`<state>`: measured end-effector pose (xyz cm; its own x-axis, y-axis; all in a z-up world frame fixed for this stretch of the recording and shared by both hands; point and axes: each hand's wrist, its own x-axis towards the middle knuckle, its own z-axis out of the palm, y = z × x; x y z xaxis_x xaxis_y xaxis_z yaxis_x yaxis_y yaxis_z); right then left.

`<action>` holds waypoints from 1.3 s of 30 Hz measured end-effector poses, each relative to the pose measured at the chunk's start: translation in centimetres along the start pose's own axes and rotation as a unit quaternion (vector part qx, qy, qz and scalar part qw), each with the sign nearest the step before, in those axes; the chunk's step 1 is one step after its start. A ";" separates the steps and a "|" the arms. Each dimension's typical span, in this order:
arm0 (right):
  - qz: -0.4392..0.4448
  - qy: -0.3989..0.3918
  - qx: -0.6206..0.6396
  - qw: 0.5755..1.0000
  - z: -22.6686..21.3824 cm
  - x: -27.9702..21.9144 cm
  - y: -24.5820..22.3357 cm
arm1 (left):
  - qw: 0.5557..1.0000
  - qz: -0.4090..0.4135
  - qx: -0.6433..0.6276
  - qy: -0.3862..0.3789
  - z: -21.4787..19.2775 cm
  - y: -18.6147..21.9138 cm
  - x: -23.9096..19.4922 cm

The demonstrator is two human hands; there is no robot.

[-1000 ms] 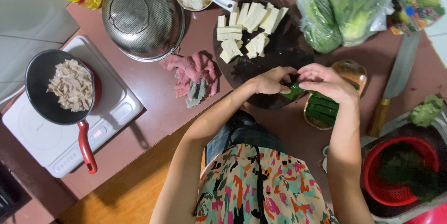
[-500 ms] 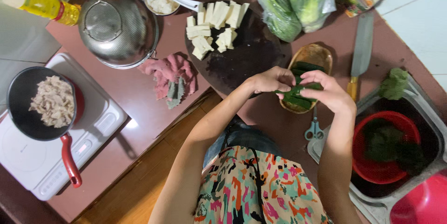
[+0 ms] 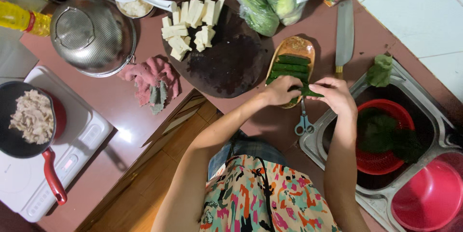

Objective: The person prepares ingredients and wraps them using green leaves, including cutting the leaves with scissors and placing pieces of tofu inside before rolling them.

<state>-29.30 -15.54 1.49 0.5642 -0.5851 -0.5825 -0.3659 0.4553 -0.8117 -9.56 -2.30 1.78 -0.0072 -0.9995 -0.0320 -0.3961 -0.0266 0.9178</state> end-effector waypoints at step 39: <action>0.077 0.161 0.040 0.983 -15.7 -16.6 14.5 | 0.956 -0.083 0.270 -0.084 -0.3 -16.9 18.2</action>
<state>-55.57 -9.71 -1.32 0.2383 -0.6815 -0.6919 -0.3626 0.5985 -0.7144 -2.71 -20.00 -14.21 -0.0324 -0.9641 -0.2634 -0.8205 -0.1248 0.5578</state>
